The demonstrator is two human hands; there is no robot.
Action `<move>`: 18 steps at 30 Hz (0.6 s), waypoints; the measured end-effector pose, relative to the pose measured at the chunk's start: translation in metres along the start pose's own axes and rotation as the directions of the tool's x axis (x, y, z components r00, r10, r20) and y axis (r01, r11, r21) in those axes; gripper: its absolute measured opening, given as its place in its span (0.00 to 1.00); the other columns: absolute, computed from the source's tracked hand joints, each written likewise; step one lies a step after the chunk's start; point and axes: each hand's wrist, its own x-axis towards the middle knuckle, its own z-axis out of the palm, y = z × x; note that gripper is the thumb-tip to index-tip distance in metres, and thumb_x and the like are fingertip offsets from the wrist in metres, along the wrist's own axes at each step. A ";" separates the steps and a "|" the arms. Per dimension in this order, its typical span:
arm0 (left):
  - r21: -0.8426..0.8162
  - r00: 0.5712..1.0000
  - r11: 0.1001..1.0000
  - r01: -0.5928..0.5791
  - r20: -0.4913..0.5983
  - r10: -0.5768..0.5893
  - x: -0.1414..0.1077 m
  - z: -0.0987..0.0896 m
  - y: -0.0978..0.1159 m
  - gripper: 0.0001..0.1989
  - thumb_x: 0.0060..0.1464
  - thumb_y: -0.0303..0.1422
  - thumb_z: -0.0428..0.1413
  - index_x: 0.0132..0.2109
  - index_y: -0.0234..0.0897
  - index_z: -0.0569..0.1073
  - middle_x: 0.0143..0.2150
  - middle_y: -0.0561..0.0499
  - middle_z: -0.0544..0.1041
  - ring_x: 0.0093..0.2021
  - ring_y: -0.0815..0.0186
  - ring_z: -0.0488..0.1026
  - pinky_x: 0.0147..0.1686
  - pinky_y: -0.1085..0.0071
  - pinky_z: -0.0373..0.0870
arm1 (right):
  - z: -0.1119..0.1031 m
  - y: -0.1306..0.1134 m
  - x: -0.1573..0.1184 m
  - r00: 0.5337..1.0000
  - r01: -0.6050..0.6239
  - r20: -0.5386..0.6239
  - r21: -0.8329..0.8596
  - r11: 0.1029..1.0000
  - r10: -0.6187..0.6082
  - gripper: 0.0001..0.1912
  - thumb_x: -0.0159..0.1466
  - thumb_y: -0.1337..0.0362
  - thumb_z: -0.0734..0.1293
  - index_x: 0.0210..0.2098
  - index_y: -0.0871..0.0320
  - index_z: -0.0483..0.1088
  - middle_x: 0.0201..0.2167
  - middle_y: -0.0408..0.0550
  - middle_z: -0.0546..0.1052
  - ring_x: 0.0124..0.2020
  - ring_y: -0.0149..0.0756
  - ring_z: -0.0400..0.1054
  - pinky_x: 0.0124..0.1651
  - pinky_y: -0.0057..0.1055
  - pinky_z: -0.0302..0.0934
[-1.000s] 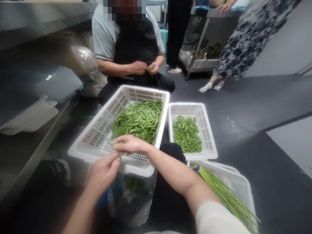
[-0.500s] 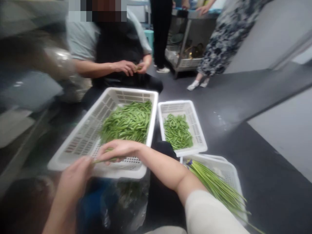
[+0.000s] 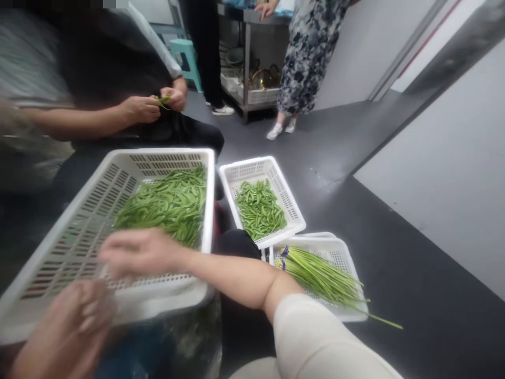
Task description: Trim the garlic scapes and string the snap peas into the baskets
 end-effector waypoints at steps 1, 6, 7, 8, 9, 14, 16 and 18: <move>0.012 0.999 1.000 0.009 0.049 -0.010 -0.002 -0.003 -0.002 0.20 0.40 0.43 0.63 0.20 0.37 0.60 0.17 0.59 0.57 0.16 0.76 0.51 0.13 0.80 0.51 | -0.010 -0.002 0.001 0.996 0.020 -0.082 0.070 0.997 -0.014 0.07 0.63 0.61 0.63 0.34 0.58 0.64 0.22 0.38 0.69 0.20 0.23 0.64 0.25 0.21 0.62; 0.429 0.878 0.903 0.003 0.431 -0.207 -0.025 -0.038 -0.037 0.23 0.49 0.52 0.53 0.22 0.38 0.63 0.18 0.56 0.62 0.18 0.72 0.59 0.17 0.77 0.57 | -0.095 -0.007 -0.007 0.830 0.053 -0.546 -0.125 0.991 -0.113 0.07 0.63 0.61 0.61 0.37 0.58 0.64 0.22 0.38 0.67 0.21 0.24 0.63 0.29 0.22 0.62; 0.516 0.841 0.856 -0.026 0.475 -0.260 -0.030 -0.045 -0.046 0.22 0.51 0.51 0.51 0.22 0.38 0.64 0.19 0.56 0.63 0.19 0.71 0.61 0.19 0.75 0.60 | -0.113 -0.005 -0.011 0.811 -0.035 -0.576 -0.225 0.974 -0.104 0.06 0.62 0.62 0.60 0.35 0.58 0.64 0.21 0.38 0.67 0.22 0.26 0.64 0.30 0.24 0.63; 0.596 0.818 0.801 -0.065 0.491 -0.299 -0.034 -0.051 -0.056 0.20 0.53 0.49 0.50 0.23 0.38 0.64 0.20 0.55 0.65 0.21 0.69 0.64 0.21 0.74 0.63 | -0.127 -0.004 -0.015 0.810 -0.154 -0.581 -0.338 0.929 -0.077 0.06 0.62 0.63 0.60 0.33 0.59 0.66 0.22 0.40 0.68 0.24 0.28 0.65 0.33 0.27 0.64; 0.668 0.811 0.737 -0.107 0.487 -0.324 -0.036 -0.056 -0.065 0.18 0.55 0.46 0.48 0.24 0.38 0.66 0.21 0.53 0.68 0.23 0.66 0.68 0.25 0.72 0.67 | -0.139 -0.003 -0.019 0.825 -0.271 -0.564 -0.468 0.841 -0.048 0.06 0.61 0.64 0.62 0.31 0.60 0.67 0.24 0.43 0.71 0.28 0.31 0.68 0.38 0.30 0.65; 0.882 0.853 0.408 -0.237 0.390 -0.347 -0.030 -0.069 -0.108 0.24 0.50 0.26 0.47 0.56 0.34 0.68 0.57 0.41 0.72 0.58 0.57 0.68 0.56 0.63 0.64 | -0.126 -0.005 -0.010 0.958 -0.247 -0.282 -0.900 0.358 -0.049 0.11 0.59 0.64 0.68 0.41 0.61 0.74 0.45 0.53 0.75 0.50 0.42 0.67 0.56 0.39 0.56; 0.907 0.850 0.340 -0.250 0.374 -0.370 -0.027 -0.071 -0.116 0.29 0.51 0.25 0.47 0.62 0.30 0.62 0.64 0.39 0.63 0.62 0.57 0.62 0.59 0.62 0.61 | -0.093 -0.001 0.009 0.997 -0.075 -0.074 -0.953 0.293 0.016 0.11 0.62 0.63 0.65 0.42 0.60 0.74 0.44 0.52 0.74 0.47 0.39 0.68 0.51 0.35 0.59; 0.912 0.857 0.327 -0.249 0.365 -0.365 -0.026 -0.073 -0.114 0.27 0.53 0.28 0.47 0.60 0.31 0.65 0.63 0.38 0.65 0.61 0.56 0.64 0.58 0.61 0.62 | -0.059 0.011 0.031 0.985 0.087 0.111 -0.982 0.169 0.135 0.11 0.63 0.63 0.64 0.43 0.59 0.74 0.43 0.53 0.73 0.44 0.39 0.68 0.45 0.33 0.62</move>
